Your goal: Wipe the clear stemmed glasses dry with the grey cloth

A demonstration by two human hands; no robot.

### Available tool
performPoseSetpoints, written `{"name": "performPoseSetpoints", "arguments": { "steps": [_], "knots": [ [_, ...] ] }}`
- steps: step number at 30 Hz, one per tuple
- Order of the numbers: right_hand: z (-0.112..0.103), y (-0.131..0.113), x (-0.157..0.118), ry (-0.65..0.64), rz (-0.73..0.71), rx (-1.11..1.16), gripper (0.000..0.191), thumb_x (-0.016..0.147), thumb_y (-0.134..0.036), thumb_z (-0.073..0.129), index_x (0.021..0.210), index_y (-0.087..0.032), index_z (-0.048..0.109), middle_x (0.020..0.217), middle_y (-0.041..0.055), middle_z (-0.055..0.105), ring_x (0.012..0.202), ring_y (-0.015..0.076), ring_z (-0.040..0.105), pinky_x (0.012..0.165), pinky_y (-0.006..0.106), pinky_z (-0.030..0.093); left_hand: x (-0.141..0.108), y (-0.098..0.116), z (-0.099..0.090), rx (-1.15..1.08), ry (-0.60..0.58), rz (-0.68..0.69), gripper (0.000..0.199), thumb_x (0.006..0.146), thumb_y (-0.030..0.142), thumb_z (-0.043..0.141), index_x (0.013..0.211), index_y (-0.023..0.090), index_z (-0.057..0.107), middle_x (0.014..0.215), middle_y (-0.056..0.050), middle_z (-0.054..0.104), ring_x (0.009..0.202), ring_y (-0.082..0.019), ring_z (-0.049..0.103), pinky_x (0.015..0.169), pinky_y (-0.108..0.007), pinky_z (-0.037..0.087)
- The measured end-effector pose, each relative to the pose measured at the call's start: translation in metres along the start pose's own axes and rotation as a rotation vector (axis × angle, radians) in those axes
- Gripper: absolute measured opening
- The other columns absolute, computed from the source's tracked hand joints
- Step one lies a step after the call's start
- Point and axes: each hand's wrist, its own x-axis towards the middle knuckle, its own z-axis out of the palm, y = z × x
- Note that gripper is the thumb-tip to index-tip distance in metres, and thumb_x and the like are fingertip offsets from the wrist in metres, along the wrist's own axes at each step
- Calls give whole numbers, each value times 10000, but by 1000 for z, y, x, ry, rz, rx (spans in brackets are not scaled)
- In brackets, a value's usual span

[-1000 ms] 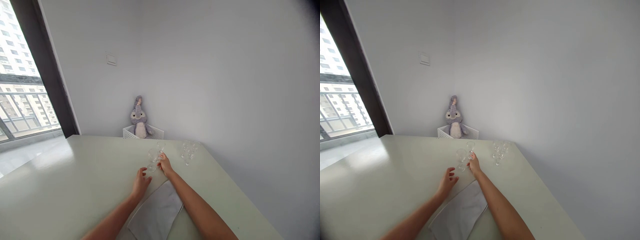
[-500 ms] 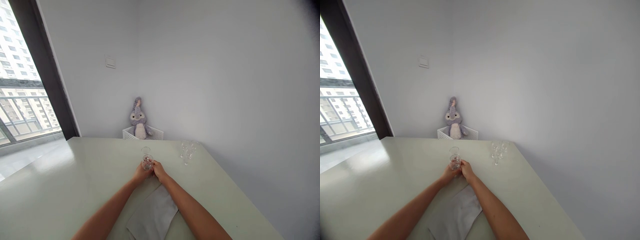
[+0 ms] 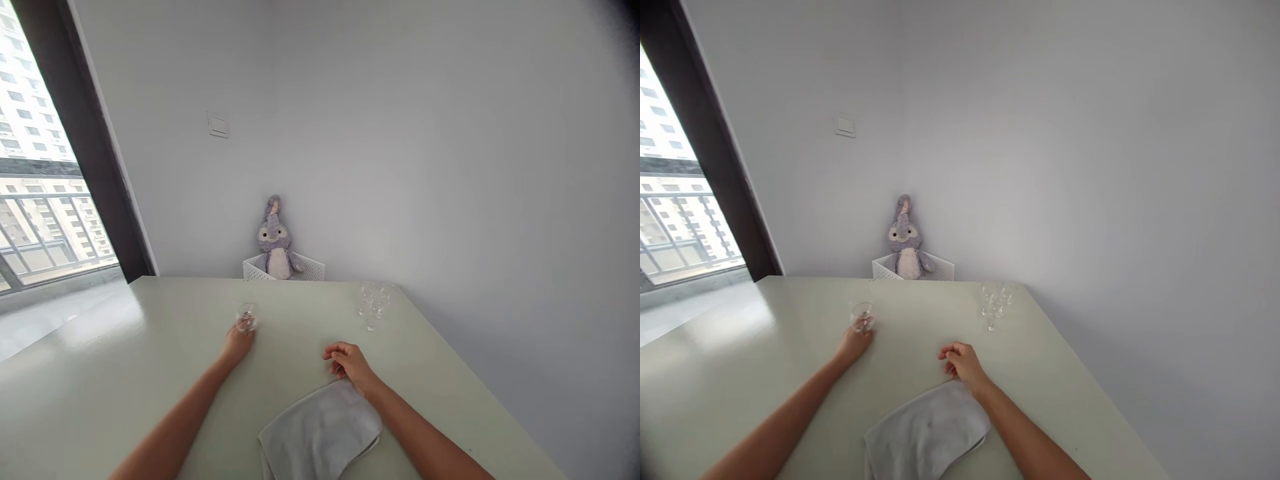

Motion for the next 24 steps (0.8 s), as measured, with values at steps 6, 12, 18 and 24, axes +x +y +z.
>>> {"name": "performPoseSetpoints", "arguments": {
  "steps": [6, 12, 18, 24],
  "knots": [
    [-73, 1, -1, 567, -116, 47, 228, 573, -264, 504, 744, -147, 600, 758, 57, 645, 468, 98, 499, 423, 221, 373, 9, -63, -35, 25, -16, -157, 416, 769, 268, 373, 1141, 130, 499, 1260, -91, 459, 1135, -239, 437, 965, -355, 315],
    [-113, -1, 27, 707, -145, -15, 417, 521, -200, 526, 930, -159, 596, 1005, 86, 612, 731, 152, 563, 509, 209, 399, 9, -98, -39, 40, -32, -187, 440, 748, 383, 424, 1127, 176, 505, 1292, -78, 420, 1153, -236, 415, 953, -358, 313],
    [-112, 0, 53, 574, -157, -132, 416, 518, -217, 594, 929, -161, 632, 977, 59, 629, 888, 199, 562, 633, 230, 428, 6, -104, -36, 72, -57, -207, 468, 733, 472, 444, 1101, 192, 522, 1310, -66, 394, 1169, -224, 395, 965, -345, 290],
    [-110, -10, 73, 462, -155, -202, 387, 503, -232, 642, 887, -186, 661, 1225, 58, 495, 930, 213, 558, 664, 248, 448, -3, -108, -44, 116, -141, -125, 641, 681, 556, 455, 1184, 159, 456, 1337, -96, 348, 1216, -255, 328, 964, -353, 286]
  ]
}}
